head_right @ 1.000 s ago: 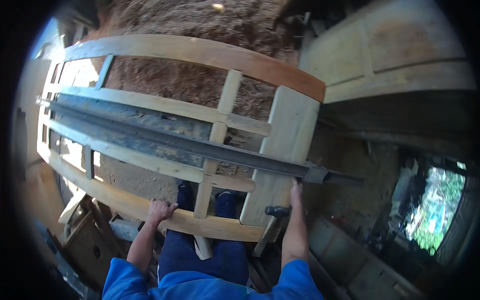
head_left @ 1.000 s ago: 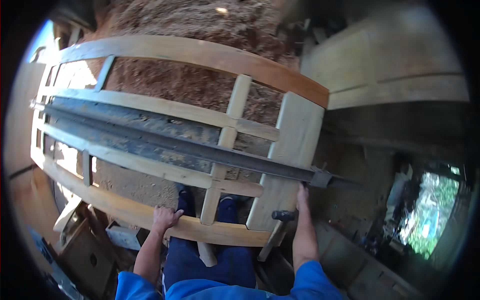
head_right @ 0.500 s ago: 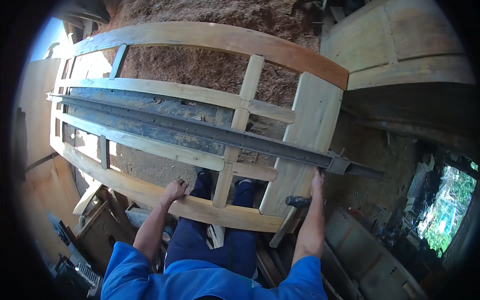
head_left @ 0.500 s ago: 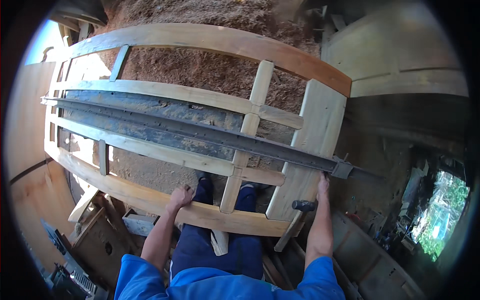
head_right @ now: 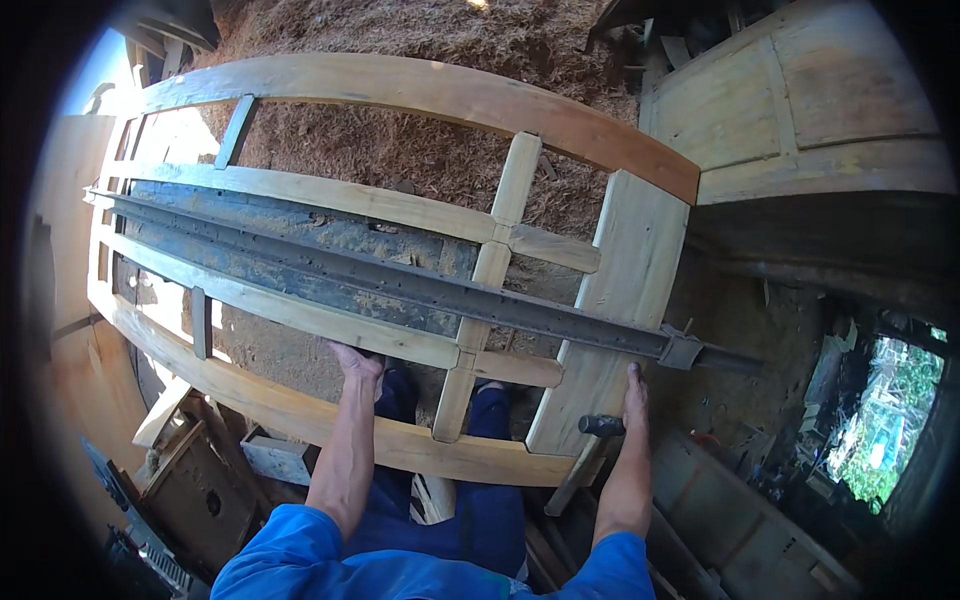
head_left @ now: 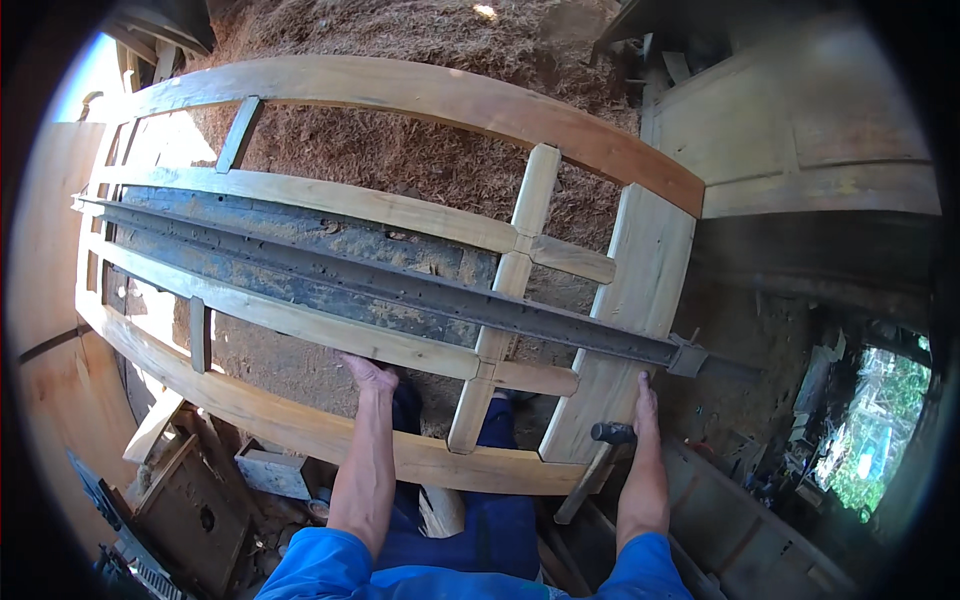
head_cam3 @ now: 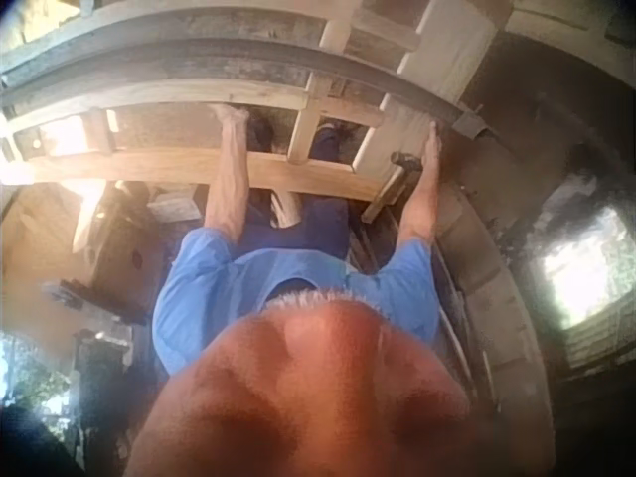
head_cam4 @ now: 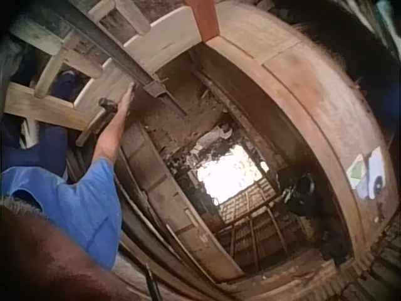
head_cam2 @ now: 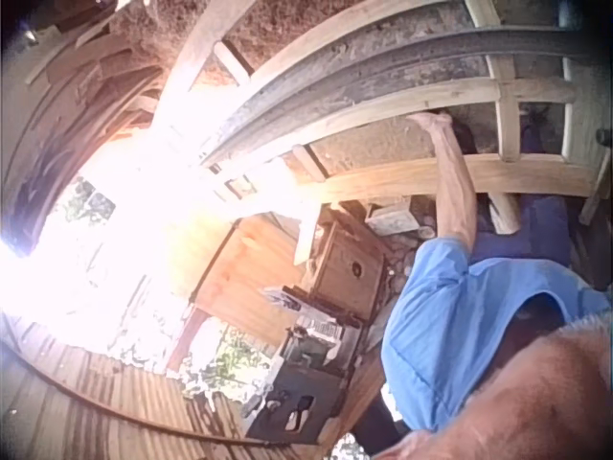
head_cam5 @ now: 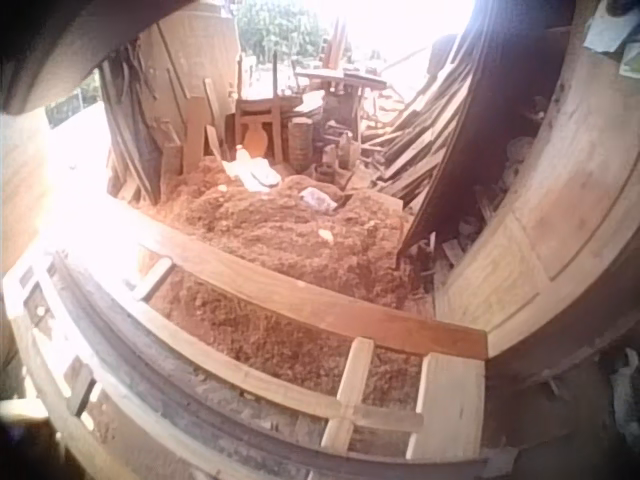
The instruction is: The person assembles a wooden frame by positioning wooden slats, hammering them together, and using a saw to cut excess wood from the joints.
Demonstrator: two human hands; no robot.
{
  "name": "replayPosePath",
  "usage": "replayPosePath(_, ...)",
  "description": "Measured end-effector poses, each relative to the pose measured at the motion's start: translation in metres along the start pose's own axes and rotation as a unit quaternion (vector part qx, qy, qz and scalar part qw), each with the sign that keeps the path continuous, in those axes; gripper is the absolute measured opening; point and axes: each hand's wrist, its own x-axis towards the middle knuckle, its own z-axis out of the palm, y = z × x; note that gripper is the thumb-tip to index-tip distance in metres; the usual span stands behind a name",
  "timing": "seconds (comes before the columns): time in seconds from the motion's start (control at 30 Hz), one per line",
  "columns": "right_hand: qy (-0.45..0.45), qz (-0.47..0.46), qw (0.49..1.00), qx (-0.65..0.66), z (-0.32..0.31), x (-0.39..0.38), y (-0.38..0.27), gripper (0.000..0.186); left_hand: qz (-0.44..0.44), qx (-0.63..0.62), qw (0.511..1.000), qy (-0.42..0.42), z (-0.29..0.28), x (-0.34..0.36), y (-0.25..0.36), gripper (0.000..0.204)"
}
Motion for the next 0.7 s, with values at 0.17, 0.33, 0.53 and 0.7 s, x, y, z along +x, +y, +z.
replayPosePath(0.17,-0.018,0.013,1.000,-0.015,0.023,-0.028,-0.018,0.101,0.000,0.051,0.999,0.019,-0.007,0.004,0.019,0.096)
replayPosePath(0.33,0.006,0.052,0.998,-0.025,0.017,-0.033,-0.021,0.107,-0.056,0.046,0.996,0.061,0.004,-0.003,0.016,0.102)
replayPosePath(0.53,0.004,0.089,0.991,-0.097,0.017,-0.030,-0.031,0.100,-0.049,0.077,0.992,0.082,0.004,0.001,0.013,0.102)
replayPosePath(0.7,-0.012,0.087,0.992,-0.086,0.018,-0.033,-0.022,0.095,-0.056,0.094,0.989,0.104,0.007,-0.002,0.015,0.090)
